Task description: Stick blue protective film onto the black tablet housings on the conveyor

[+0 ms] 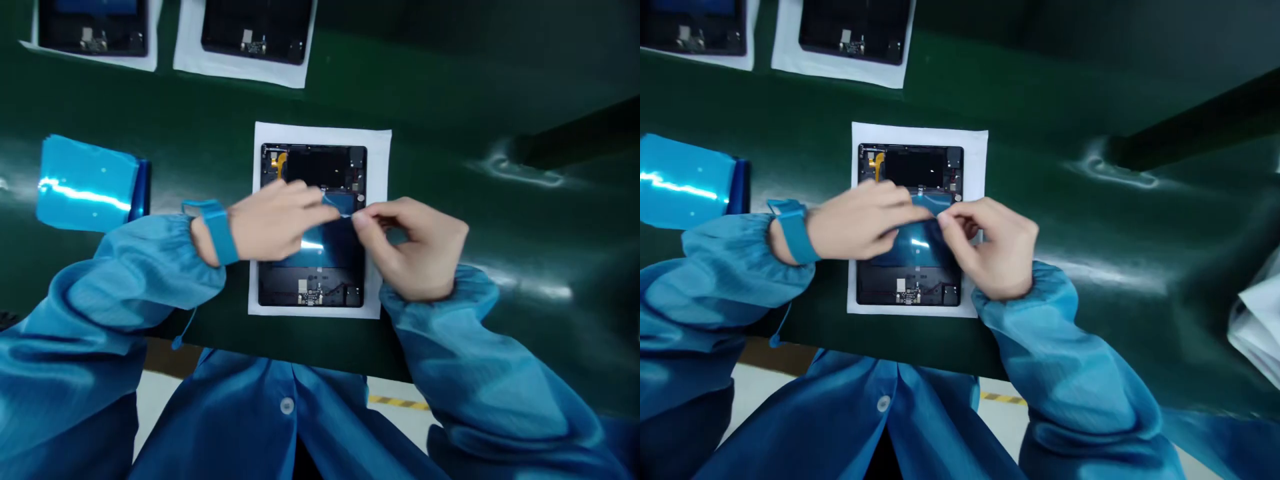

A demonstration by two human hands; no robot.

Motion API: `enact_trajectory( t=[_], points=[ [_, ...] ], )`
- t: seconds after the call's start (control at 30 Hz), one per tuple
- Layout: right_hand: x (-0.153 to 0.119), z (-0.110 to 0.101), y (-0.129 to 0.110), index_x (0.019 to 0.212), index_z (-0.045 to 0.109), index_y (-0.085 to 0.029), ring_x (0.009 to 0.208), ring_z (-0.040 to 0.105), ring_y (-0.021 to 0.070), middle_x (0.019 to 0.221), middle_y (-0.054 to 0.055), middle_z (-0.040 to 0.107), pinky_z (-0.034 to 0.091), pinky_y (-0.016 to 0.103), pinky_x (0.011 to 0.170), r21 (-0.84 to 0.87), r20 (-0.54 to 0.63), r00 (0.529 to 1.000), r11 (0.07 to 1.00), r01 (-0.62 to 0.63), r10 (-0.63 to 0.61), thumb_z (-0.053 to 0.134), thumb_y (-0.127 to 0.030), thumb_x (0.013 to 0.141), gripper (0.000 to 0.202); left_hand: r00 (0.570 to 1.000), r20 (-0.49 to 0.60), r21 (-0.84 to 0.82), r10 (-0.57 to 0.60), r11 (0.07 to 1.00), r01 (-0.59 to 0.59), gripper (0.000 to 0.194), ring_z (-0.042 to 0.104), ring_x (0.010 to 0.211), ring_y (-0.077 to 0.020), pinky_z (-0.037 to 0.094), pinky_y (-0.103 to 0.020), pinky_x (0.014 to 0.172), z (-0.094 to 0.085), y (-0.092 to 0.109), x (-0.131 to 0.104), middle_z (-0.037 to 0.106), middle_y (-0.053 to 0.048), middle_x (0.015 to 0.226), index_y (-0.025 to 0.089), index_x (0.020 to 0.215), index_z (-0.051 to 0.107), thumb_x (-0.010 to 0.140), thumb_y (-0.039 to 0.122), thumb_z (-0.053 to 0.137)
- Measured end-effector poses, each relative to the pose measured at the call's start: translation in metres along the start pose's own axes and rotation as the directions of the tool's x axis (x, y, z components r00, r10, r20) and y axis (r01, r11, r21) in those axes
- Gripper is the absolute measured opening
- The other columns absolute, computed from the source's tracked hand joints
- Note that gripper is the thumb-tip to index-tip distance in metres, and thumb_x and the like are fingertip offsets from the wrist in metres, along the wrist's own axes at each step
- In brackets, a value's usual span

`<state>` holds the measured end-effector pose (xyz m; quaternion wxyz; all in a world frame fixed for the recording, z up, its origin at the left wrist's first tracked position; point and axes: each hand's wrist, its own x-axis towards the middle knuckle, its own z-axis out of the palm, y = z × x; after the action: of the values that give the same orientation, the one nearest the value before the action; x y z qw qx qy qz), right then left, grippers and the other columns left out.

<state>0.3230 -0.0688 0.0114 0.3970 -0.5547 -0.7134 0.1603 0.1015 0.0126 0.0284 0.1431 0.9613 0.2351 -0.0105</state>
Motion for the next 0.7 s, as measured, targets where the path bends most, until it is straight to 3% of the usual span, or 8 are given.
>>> enact_trajectory(
  t=[0.03, 0.1, 0.17, 0.23, 0.4, 0.6, 0.63, 0.7],
  points=[
    [0.002, 0.004, -0.002, 0.096, 0.074, -0.017, 0.070, 0.066, 0.0152, 0.082, 0.004, 0.073, 0.054, 0.029, 0.066, -0.053, 0.091, 0.986, 0.988, 0.146, -0.141, 0.067, -0.028, 0.095, 0.013, 0.998, -0.051, -0.033, -0.048, 0.998, 0.047, 0.048, 0.059, 0.123, -0.0319, 0.047, -0.046, 0.099, -0.003, -0.009, -0.010, 0.062, -0.012, 0.133, 0.024, 0.145, 0.056, 0.097, 0.029, 0.056],
    [0.008, 0.014, -0.005, 0.109, 0.074, -0.015, 0.082, 0.067, 0.0191, 0.094, 0.008, 0.074, 0.054, 0.032, 0.074, -0.118, 0.301, 0.894, 0.917, 0.381, -0.333, 0.062, -0.033, 0.099, 0.024, 0.981, -0.134, -0.093, -0.142, 0.987, 0.130, 0.070, 0.048, 0.139, -0.0383, 0.042, -0.054, 0.111, -0.005, -0.027, -0.033, 0.051, -0.015, 0.150, 0.023, 0.152, 0.047, 0.093, 0.056, 0.063],
    [0.015, 0.024, -0.006, 0.125, 0.070, -0.013, 0.089, 0.064, 0.0230, 0.102, 0.011, 0.072, 0.052, 0.036, 0.078, -0.176, 0.451, 0.810, 0.853, 0.491, -0.374, 0.056, -0.043, 0.101, 0.040, 0.972, -0.137, -0.129, -0.189, 0.977, 0.172, 0.105, 0.034, 0.150, -0.0444, 0.030, -0.060, 0.121, 0.000, -0.039, -0.050, 0.037, -0.018, 0.163, 0.022, 0.159, 0.035, 0.079, 0.081, 0.065],
    [0.023, 0.032, -0.005, 0.136, 0.064, -0.013, 0.088, 0.060, 0.0248, 0.106, 0.014, 0.068, 0.049, 0.038, 0.078, -0.243, 0.522, 0.784, 0.822, 0.515, -0.337, 0.052, -0.051, 0.102, 0.053, 0.975, -0.099, -0.146, -0.200, 0.972, 0.185, 0.125, 0.026, 0.155, -0.0469, 0.019, -0.063, 0.127, 0.009, -0.045, -0.060, 0.028, -0.019, 0.168, 0.020, 0.163, 0.026, 0.068, 0.093, 0.062],
    [0.029, 0.036, -0.008, 0.141, 0.060, -0.009, 0.088, 0.056, 0.0263, 0.106, 0.015, 0.064, 0.044, 0.039, 0.077, -0.320, 0.563, 0.774, 0.788, 0.526, -0.288, 0.043, -0.064, 0.100, 0.070, 0.974, -0.031, -0.155, -0.223, 0.964, 0.216, 0.131, 0.017, 0.158, -0.0465, 0.008, -0.063, 0.129, 0.020, -0.042, -0.058, 0.019, -0.016, 0.172, 0.021, 0.166, 0.017, 0.067, 0.099, 0.053],
    [0.002, 0.027, -0.021, 0.130, 0.067, -0.006, 0.081, 0.054, 0.0228, 0.090, 0.011, 0.065, 0.042, 0.036, 0.071, -0.184, 0.590, 0.684, 0.753, 0.631, -0.429, 0.043, -0.071, 0.098, 0.076, 0.970, -0.043, -0.156, -0.240, 0.960, 0.231, 0.127, 0.015, 0.159, -0.0458, 0.008, -0.062, 0.129, 0.020, -0.039, -0.057, 0.018, -0.014, 0.173, 0.022, 0.166, 0.015, 0.071, 0.098, 0.050],
    [0.001, 0.025, -0.020, 0.129, 0.068, -0.008, 0.081, 0.055, 0.0225, 0.090, 0.011, 0.065, 0.042, 0.036, 0.070, -0.176, 0.574, 0.688, 0.754, 0.633, -0.444, 0.044, -0.070, 0.098, 0.074, 0.969, -0.057, -0.166, -0.242, 0.959, 0.230, 0.126, 0.016, 0.159, -0.0460, 0.009, -0.063, 0.129, 0.021, -0.039, -0.057, 0.019, -0.014, 0.172, 0.023, 0.166, 0.016, 0.071, 0.098, 0.050],
    [0.003, 0.022, -0.014, 0.132, 0.067, -0.009, 0.081, 0.056, 0.0230, 0.092, 0.011, 0.066, 0.043, 0.036, 0.070, -0.232, 0.532, 0.742, 0.772, 0.591, -0.408, 0.046, -0.069, 0.098, 0.072, 0.966, -0.071, -0.191, -0.250, 0.954, 0.233, 0.124, 0.018, 0.158, -0.0467, 0.010, -0.064, 0.129, 0.021, -0.038, -0.057, 0.022, -0.013, 0.172, 0.024, 0.165, 0.019, 0.070, 0.098, 0.050]
  ],
)
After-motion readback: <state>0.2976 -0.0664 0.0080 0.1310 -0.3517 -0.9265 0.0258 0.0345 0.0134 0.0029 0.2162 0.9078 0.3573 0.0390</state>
